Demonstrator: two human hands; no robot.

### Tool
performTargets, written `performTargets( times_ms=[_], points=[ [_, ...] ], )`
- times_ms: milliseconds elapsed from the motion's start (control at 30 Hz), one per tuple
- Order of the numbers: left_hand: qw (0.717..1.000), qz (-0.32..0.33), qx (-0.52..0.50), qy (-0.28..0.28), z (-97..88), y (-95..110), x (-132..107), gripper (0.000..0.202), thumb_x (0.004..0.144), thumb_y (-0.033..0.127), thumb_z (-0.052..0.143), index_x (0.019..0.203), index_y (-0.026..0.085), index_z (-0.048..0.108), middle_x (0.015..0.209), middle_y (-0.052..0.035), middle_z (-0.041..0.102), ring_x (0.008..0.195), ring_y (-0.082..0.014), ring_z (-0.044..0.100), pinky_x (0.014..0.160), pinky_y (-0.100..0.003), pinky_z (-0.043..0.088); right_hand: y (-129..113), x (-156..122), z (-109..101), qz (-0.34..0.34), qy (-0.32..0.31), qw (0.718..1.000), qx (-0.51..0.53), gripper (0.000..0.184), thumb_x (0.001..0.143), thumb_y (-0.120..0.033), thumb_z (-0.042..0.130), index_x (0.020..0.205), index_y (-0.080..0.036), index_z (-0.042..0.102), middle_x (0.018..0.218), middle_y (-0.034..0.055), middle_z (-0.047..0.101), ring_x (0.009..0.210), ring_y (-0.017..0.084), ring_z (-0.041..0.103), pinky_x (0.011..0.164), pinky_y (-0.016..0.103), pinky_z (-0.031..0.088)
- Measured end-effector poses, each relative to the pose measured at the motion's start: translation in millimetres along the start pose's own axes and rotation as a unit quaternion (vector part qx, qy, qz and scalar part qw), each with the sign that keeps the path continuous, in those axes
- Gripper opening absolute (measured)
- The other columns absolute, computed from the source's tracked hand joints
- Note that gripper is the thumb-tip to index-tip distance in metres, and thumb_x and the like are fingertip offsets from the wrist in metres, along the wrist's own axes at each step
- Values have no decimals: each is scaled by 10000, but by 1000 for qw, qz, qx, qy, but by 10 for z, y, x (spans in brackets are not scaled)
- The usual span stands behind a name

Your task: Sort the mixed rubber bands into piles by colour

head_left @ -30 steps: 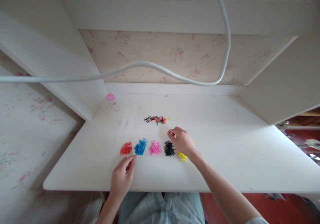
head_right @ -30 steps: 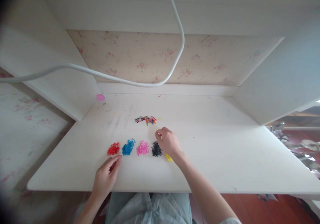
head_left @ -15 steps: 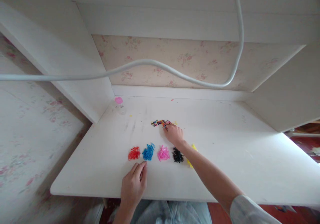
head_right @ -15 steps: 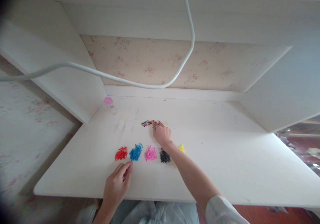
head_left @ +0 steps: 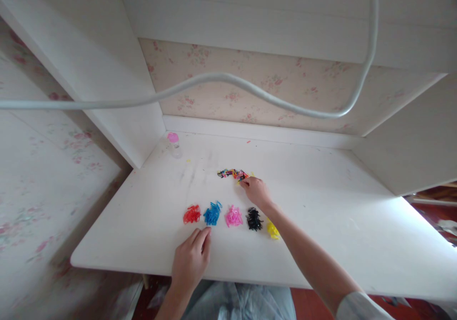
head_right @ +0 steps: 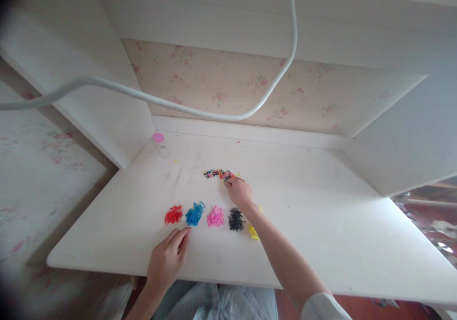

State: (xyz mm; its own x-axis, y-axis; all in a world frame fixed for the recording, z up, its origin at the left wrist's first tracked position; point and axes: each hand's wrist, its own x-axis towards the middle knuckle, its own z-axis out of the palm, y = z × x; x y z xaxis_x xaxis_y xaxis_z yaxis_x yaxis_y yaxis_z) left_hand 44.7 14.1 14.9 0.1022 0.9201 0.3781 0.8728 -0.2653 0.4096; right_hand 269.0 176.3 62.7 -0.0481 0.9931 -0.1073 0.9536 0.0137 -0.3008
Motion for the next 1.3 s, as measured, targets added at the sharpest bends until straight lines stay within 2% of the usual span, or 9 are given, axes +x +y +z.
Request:
performTargets(
  times_ms=[133, 233, 333, 567, 900, 1133, 1300],
  points=[
    [1000, -6, 1, -10, -10, 2, -10, 218, 913, 272, 442, 1009, 223, 630, 742, -5, 635, 632, -102, 604, 591, -216, 426, 39, 31, -16, -3, -1, 1000, 2, 292, 892, -307, 432, 781, -222, 689, 813, 18, 680, 729, 137, 586, 589, 216, 302],
    [1000, -9, 0, -20, -14, -1, -14, 213, 914, 272, 441, 1011, 232, 627, 739, 4, 627, 631, -99, 599, 595, -219, 422, 59, 28, -22, 2, 15, 1000, -1, 277, 892, -265, 414, 839, -222, 683, 889, 27, 679, 750, 135, 579, 596, 218, 295],
    [1000, -8, 3, -23, -12, -3, -11, 211, 913, 269, 441, 1004, 233, 628, 738, 2, 625, 641, -103, 599, 600, -224, 419, 68, 8, -28, 6, 33, 999, -4, 277, 901, -284, 406, 894, -230, 677, 971, 34, 667, 800, 142, 576, 611, 221, 297],
    [1000, -4, 12, -19, -14, 9, -18, 219, 913, 261, 433, 1003, 232, 630, 747, -5, 631, 642, -106, 599, 594, -226, 412, 57, 1, -52, 0, 31, 999, -6, 250, 897, -344, 445, 905, -249, 676, 960, 18, 662, 836, 151, 587, 635, 223, 322],
    [1000, 1, 18, -15, -25, 36, 12, 210, 912, 250, 433, 967, 231, 635, 704, 5, 610, 632, -103, 588, 589, -231, 399, 27, -15, -8, -3, 34, 999, -30, 322, 945, -293, 311, 961, -229, 627, 1020, 44, 624, 834, 145, 589, 653, 235, 333],
    [999, -4, 19, -26, -47, 43, -1, 224, 920, 260, 420, 967, 228, 637, 713, -7, 620, 636, -111, 591, 587, -234, 402, 80, 4, 40, -9, 41, 999, -11, 244, 897, -297, 422, 898, -240, 659, 976, 14, 647, 843, 147, 583, 644, 225, 330],
    [999, -3, 21, -25, -40, 39, -4, 227, 916, 257, 421, 976, 230, 639, 722, -12, 627, 640, -114, 596, 587, -231, 411, 100, 3, 40, -22, 51, 998, 8, 257, 904, -277, 424, 914, -223, 675, 990, 23, 654, 865, 140, 584, 702, 217, 353]
  ],
)
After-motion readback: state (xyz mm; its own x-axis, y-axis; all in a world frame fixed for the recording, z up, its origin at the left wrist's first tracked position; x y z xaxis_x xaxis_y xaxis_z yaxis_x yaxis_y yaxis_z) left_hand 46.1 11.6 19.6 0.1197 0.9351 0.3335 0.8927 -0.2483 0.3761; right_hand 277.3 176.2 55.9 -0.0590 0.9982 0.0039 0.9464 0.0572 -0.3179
